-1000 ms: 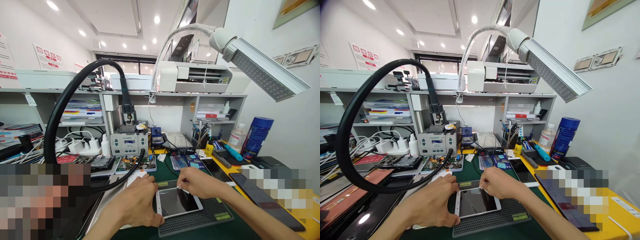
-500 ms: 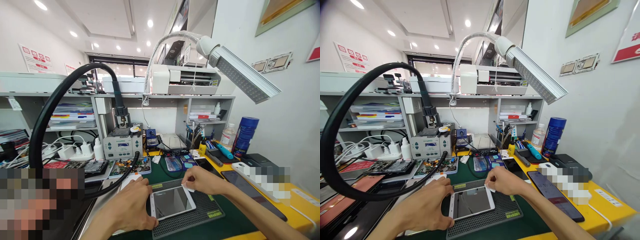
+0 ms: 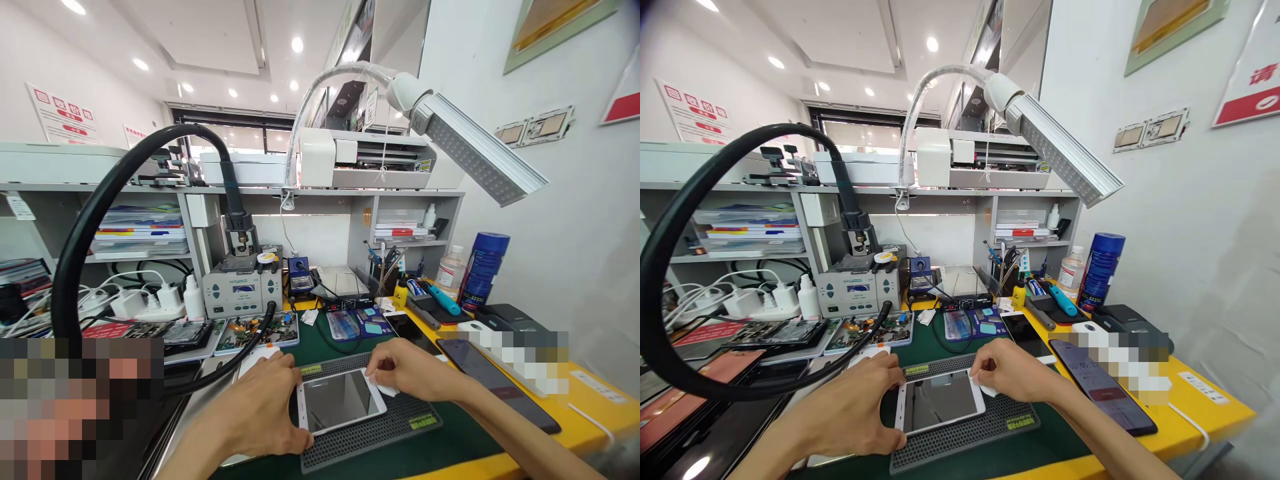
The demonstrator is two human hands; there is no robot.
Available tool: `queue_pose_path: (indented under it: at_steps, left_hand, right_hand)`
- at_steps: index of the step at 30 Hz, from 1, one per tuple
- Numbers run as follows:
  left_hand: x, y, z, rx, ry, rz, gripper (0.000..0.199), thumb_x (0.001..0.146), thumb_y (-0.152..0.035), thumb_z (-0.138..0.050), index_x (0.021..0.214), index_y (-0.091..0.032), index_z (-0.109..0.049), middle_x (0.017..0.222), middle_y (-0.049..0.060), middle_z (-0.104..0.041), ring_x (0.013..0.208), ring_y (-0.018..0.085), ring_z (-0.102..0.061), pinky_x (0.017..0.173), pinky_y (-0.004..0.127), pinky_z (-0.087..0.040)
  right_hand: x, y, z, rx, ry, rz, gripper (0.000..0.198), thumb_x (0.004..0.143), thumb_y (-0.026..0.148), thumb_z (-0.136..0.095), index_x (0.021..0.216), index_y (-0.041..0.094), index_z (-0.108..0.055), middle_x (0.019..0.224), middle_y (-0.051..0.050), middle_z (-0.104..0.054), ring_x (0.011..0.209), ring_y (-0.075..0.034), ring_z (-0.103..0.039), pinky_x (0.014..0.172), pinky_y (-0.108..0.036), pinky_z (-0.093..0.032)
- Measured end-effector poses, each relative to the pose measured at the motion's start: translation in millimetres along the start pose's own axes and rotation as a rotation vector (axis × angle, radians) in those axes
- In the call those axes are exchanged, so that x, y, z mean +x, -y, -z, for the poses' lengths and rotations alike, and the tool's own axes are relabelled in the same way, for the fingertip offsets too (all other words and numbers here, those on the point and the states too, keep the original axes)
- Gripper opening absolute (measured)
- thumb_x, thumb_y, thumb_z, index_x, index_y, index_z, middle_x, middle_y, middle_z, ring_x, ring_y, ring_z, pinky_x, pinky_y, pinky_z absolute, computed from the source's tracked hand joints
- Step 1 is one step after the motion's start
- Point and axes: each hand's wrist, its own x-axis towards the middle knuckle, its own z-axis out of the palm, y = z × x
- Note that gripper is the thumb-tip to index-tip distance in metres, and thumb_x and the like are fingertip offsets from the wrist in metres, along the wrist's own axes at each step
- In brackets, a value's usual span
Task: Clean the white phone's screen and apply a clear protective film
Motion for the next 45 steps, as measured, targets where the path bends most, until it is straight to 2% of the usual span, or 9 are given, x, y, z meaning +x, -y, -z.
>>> queue_pose_path:
  at_steps: [5, 9, 24, 32, 37, 45]
  left_hand:
    - [-0.4, -0.1, -0.5, -0.001, -0.005, -0.005, 0.040, 0.064, -0.052, -0.071, 0.089, -0.022, -0.067, 0.097, 0.005, -0.058, 0.090, 0.025, -0.055, 0.076, 0.033, -0.045]
    - [-2.4, -1.2, 0.3, -0.002, 0.000, -0.001, 0.042, 0.063, -0.052, -0.072, 0.092, -0.021, -0.067, 0.097, 0.005, -0.059, 0.090, 0.025, -0.055, 0.076, 0.033, -0.046]
    - [-2.1, 0.4, 1.0, -0.018, -0.002, -0.025, 0.039, 0.064, -0.052, -0.071, 0.089, -0.021, -0.066, 0.095, 0.006, -0.058, 0.087, 0.025, -0.055, 0.069, 0.033, -0.043]
    - [0.1, 2.3, 0.9, -0.005, 0.012, -0.019, 0.045, 0.063, -0.054, -0.072, 0.094, -0.022, -0.067, 0.098, 0.006, -0.059, 0.090, 0.026, -0.057, 0.073, 0.034, -0.046]
    - [0.0, 0.9, 1.8, 0.005, 0.015, -0.015, 0.047, 0.063, -0.054, -0.073, 0.097, -0.022, -0.068, 0.100, 0.005, -0.059, 0.091, 0.025, -0.058, 0.071, 0.032, -0.045]
    - [0.7, 4.9, -1.0, 0.025, 0.008, -0.029, 0.043, 0.060, -0.057, -0.074, 0.083, -0.023, -0.064, 0.092, 0.003, -0.058, 0.084, 0.022, -0.057, 0.064, 0.030, -0.041]
  right_hand:
    - [-6.3, 3.3, -1.0, 0.008, 0.010, -0.013, 0.020, 0.082, 0.019, -0.056, 0.084, 0.013, -0.075, 0.073, -0.003, -0.069, 0.061, -0.013, -0.053, 0.052, -0.021, -0.034]
    - [-13.0, 9.3, -1.0, 0.001, 0.017, -0.013, 0.020, 0.082, 0.019, -0.057, 0.084, 0.015, -0.076, 0.082, -0.004, -0.071, 0.064, -0.013, -0.056, 0.054, -0.021, -0.036]
    - [-34.8, 10.8, -9.3, 0.045, 0.021, -0.036, 0.018, 0.087, 0.027, -0.061, 0.082, 0.019, -0.076, 0.086, -0.002, -0.067, 0.070, -0.014, -0.058, 0.058, -0.021, -0.038]
    - [-40.5, 23.3, -12.1, -0.151, 0.011, 0.059, 0.023, 0.089, 0.017, -0.055, 0.072, 0.019, -0.070, 0.080, -0.001, -0.061, 0.069, -0.013, -0.055, 0.058, -0.022, -0.034]
    - [-40.9, 31.4, -17.4, -0.264, 0.007, 0.098, 0.023, 0.091, 0.016, -0.053, 0.075, 0.020, -0.068, 0.085, -0.002, -0.063, 0.080, -0.016, -0.059, 0.066, -0.024, -0.037]
    - [-34.7, 43.0, -41.3, -0.409, -0.025, 0.163, 0.029, 0.093, 0.011, -0.045, 0.072, 0.019, -0.063, 0.083, -0.004, -0.063, 0.080, -0.018, -0.061, 0.067, -0.024, -0.039]
